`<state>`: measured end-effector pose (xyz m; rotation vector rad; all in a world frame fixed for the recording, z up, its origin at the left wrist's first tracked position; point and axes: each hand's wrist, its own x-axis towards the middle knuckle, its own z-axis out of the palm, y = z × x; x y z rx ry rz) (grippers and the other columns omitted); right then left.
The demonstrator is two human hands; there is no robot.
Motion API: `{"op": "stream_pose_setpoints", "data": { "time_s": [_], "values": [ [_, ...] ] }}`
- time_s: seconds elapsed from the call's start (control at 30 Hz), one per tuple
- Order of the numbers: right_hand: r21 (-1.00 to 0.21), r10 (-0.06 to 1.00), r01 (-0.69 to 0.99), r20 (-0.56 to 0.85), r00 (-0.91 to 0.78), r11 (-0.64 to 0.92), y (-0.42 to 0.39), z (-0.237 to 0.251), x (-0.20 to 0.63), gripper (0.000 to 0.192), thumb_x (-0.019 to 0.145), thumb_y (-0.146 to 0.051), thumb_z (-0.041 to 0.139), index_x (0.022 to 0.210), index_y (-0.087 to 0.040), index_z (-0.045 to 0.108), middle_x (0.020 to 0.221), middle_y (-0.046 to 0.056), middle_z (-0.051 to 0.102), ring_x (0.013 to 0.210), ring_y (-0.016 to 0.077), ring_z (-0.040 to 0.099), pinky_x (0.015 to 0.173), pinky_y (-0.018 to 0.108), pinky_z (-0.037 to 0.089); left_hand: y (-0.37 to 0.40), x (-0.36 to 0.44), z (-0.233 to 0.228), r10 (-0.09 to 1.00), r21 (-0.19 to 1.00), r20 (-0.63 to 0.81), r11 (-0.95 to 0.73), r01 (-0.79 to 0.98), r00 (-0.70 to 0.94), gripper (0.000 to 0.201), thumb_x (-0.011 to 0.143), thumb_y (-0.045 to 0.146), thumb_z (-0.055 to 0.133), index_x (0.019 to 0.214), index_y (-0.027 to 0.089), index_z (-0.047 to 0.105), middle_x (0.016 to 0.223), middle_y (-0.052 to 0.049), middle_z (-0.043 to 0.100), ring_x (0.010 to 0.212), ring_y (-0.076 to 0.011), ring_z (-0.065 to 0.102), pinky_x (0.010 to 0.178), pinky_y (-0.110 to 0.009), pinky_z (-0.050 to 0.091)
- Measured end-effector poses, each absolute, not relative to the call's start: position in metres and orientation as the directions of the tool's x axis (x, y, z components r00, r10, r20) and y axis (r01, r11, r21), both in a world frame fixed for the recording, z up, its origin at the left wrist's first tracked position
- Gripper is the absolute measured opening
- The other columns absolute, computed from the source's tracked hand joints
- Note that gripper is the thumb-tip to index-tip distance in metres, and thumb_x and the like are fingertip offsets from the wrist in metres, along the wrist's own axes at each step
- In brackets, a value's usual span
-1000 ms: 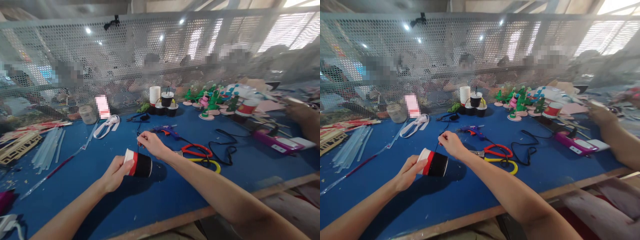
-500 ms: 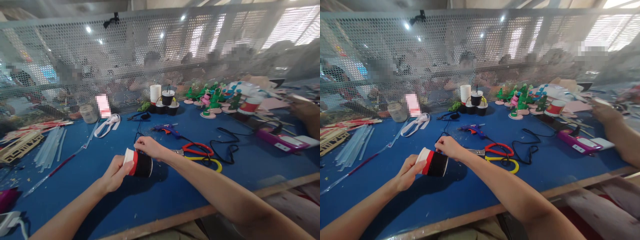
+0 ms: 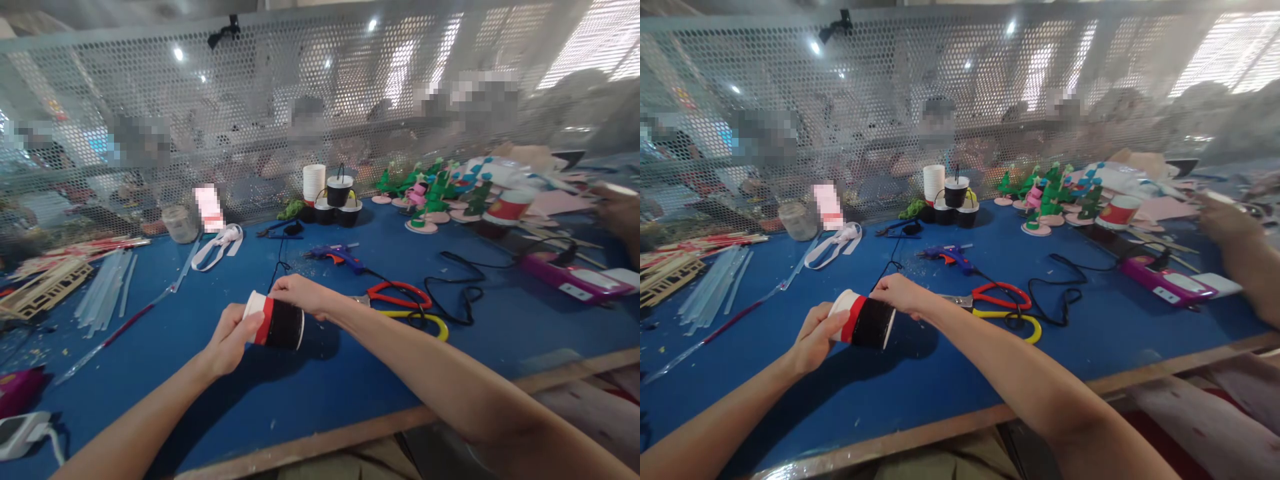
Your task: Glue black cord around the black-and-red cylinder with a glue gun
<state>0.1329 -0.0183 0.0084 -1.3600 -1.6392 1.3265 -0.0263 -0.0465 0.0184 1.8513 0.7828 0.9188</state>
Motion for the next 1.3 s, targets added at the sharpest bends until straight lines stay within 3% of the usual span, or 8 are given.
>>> {"op": "stream_pose_setpoints", "data": {
  "time_s": [0.33,0.43,0.6,0.73,0.87,1.03,1.13,1.3],
  "values": [
    [-0.985,0.858,0.133,-0.165,-0.486,-0.114,-0.021,0.034,0.155,0.051,0.078,-0.052,0.029,0.071,-0.011,0.059,0.064,0.003,0.057,0.057,0.0087,0.052,0.057,0.022,0.042,-0.04,-0.03,0.03,0.813,0.854,0.292,-0.459,0.245,0.504,0.031,0.074,0.032,0.04,0.048,0.015,0.042,0.049,0.003,0.038,0.047,-0.0079,0.031,0.047,-0.021,0.027],
    [-0.995,0.767,0.098,-0.091,-0.635,-0.037,-0.021,0.039,0.165,0.039,0.07,-0.045,0.05,0.092,-0.013,0.057,0.077,0.003,0.058,0.067,0.0101,0.053,0.064,0.024,0.043,-0.036,-0.03,0.032,0.804,0.859,0.258,-0.445,0.253,0.536,0.027,0.073,0.032,0.043,0.054,0.014,0.049,0.053,0.001,0.044,0.053,-0.0097,0.037,0.051,-0.021,0.029],
    [-0.946,0.784,0.275,-0.038,-0.62,0.172,-0.02,0.039,0.165,0.05,0.066,-0.032,0.059,0.11,-0.013,0.047,0.083,0.004,0.058,0.07,0.0121,0.053,0.064,0.026,0.043,-0.027,-0.026,0.026,0.873,0.993,0.011,-0.067,0.097,0.487,0.024,0.067,0.034,0.052,0.068,0.011,0.059,0.058,-0.001,0.053,0.056,-0.0109,0.044,0.055,-0.021,0.033],
    [-0.788,0.801,0.457,0.075,-0.594,0.412,-0.029,0.039,0.156,0.053,0.062,-0.034,0.062,0.109,-0.015,0.047,0.098,0.007,0.057,0.081,0.0177,0.053,0.071,0.03,0.041,-0.023,-0.02,0.02,0.892,0.97,-0.175,0.228,-0.081,0.417,0.028,0.064,0.037,0.054,0.065,0.01,0.058,0.054,0.0,0.052,0.05,-0.0094,0.043,0.051,-0.021,0.033],
    [-0.686,0.811,0.54,0.129,-0.57,0.488,-0.041,0.033,0.151,0.067,0.058,-0.041,0.063,0.114,-0.012,0.042,0.113,0.013,0.048,0.101,0.0239,0.045,0.083,0.036,0.036,-0.028,-0.016,0.017,0.884,0.981,-0.179,0.195,0.007,0.431,0.028,0.063,0.038,0.055,0.059,0.01,0.055,0.047,0.003,0.047,0.043,-0.0059,0.037,0.043,-0.018,0.026],
    [-0.676,0.797,0.49,0.252,-0.549,0.55,-0.047,0.025,0.145,0.064,0.062,-0.039,0.06,0.114,-0.009,0.041,0.116,0.014,0.046,0.106,0.0196,0.042,0.088,0.031,0.033,-0.036,-0.012,0.016,0.892,0.979,-0.163,0.093,0.183,0.421,0.034,0.061,0.043,0.055,0.051,0.011,0.047,0.041,0.007,0.036,0.039,-0.0034,0.027,0.04,-0.018,0.018],
    [-0.668,0.871,0.573,0.264,-0.414,0.475,-0.042,0.029,0.149,0.032,0.074,-0.038,0.047,0.09,-0.013,0.057,0.091,0.008,0.061,0.082,0.015,0.055,0.072,0.025,0.041,-0.036,-0.011,0.015,0.905,0.972,-0.169,0.089,0.215,0.39,0.035,0.062,0.044,0.053,0.052,0.011,0.047,0.041,0.007,0.036,0.039,-0.0036,0.028,0.04,-0.018,0.019],
    [-0.536,0.984,0.84,0.178,0.02,0.08,-0.013,0.047,0.194,0.027,0.08,-0.034,0.037,0.074,-0.017,0.056,0.072,0.003,0.063,0.067,0.0126,0.058,0.062,0.021,0.041,-0.035,-0.012,0.016,0.921,0.968,-0.127,0.033,0.25,0.368,0.035,0.065,0.044,0.05,0.057,0.01,0.052,0.044,0.004,0.043,0.04,-0.0058,0.035,0.042,-0.019,0.025]
  ]
}}
